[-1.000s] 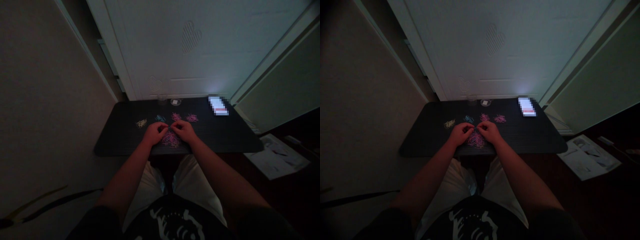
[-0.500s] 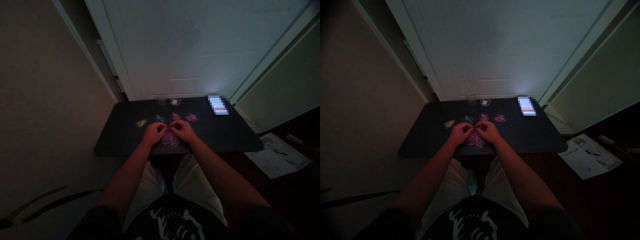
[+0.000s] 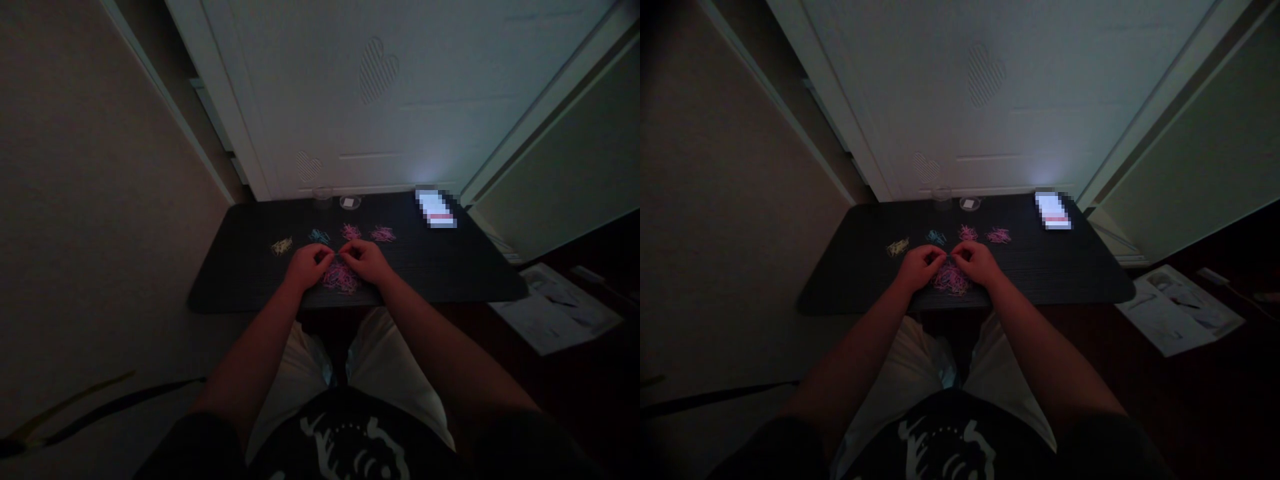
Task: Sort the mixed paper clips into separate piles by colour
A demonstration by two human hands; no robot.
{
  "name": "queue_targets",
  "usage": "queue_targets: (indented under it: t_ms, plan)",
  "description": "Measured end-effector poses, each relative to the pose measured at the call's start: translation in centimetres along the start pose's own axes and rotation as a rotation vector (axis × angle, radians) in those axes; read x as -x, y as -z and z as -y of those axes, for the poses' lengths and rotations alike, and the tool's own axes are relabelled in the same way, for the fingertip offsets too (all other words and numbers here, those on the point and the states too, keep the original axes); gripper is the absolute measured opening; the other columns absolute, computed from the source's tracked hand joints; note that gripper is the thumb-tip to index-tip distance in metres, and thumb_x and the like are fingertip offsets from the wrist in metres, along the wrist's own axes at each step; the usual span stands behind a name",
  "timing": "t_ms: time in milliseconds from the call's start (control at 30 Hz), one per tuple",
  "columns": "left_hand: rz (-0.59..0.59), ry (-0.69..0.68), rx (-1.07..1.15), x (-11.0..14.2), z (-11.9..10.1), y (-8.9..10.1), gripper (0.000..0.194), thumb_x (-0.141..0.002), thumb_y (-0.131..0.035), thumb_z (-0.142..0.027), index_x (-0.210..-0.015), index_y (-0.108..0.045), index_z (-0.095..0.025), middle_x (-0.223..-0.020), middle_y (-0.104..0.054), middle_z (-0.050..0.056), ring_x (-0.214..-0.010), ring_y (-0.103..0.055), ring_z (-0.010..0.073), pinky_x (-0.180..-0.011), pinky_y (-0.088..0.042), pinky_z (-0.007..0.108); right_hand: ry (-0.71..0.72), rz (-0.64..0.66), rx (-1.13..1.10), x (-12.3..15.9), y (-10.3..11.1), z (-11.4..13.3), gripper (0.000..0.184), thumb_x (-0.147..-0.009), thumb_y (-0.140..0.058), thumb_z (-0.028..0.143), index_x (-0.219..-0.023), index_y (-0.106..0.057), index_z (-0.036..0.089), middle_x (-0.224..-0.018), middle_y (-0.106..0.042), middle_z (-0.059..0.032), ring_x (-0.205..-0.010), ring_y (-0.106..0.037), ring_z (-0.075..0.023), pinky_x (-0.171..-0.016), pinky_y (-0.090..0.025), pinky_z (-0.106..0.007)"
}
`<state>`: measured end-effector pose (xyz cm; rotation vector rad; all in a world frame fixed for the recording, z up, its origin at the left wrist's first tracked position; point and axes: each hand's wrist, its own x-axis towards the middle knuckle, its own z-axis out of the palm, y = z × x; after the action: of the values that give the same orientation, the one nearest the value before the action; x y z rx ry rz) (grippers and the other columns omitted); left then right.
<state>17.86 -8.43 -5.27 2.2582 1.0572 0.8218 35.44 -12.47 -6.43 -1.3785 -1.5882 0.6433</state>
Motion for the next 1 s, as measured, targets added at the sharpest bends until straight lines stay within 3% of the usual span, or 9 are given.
queue_targets:
  t_ms: [600, 833, 1000]
  plan:
    - [-0.018, -0.002, 0.000, 0.01, 0.24, -0.02, 0.019, -0.083, -0.052, -0.031, -0.080, -0.064, -0.016, -0.073, -0.065, 0.002, -0.069, -0.058, 0.0138, -0.062, -0.042, 0.025, 0.019, -0.055, 0.029, 0.11, 0.12, 0.22, 0.012, -0.076, -0.055, 0.023, -0.071, -0.063, 0.016, -0.067, -0.062, -0.0017, -0.059, -0.052, -0.0123, -0.057, -0.040, -0.025]
    - [-0.022, -0.016, -0.007, -0.02, 0.21, -0.12, 0.020, -0.084, -0.052, -0.031, -0.078, -0.064, -0.016, -0.072, -0.065, 0.002, -0.068, -0.057, 0.0135, -0.062, -0.041, 0.025, 0.024, 0.022, -0.114, 0.14, -0.02, -0.10, 0.017, -0.071, -0.061, 0.022, -0.087, -0.064, 0.017, -0.063, -0.056, 0.0018, -0.054, -0.048, -0.0098, -0.052, -0.039, -0.023]
    - [-0.015, -0.022, -0.009, -0.04, 0.26, -0.15, 0.020, -0.084, -0.052, -0.032, -0.079, -0.064, -0.016, -0.071, -0.064, 0.001, -0.067, -0.057, 0.0132, -0.063, -0.041, 0.025, 0.019, 0.020, -0.095, 0.07, -0.07, -0.16, 0.015, -0.070, -0.063, 0.022, -0.083, -0.065, 0.017, -0.062, -0.055, 0.0020, -0.054, -0.047, -0.0093, -0.051, -0.037, -0.022]
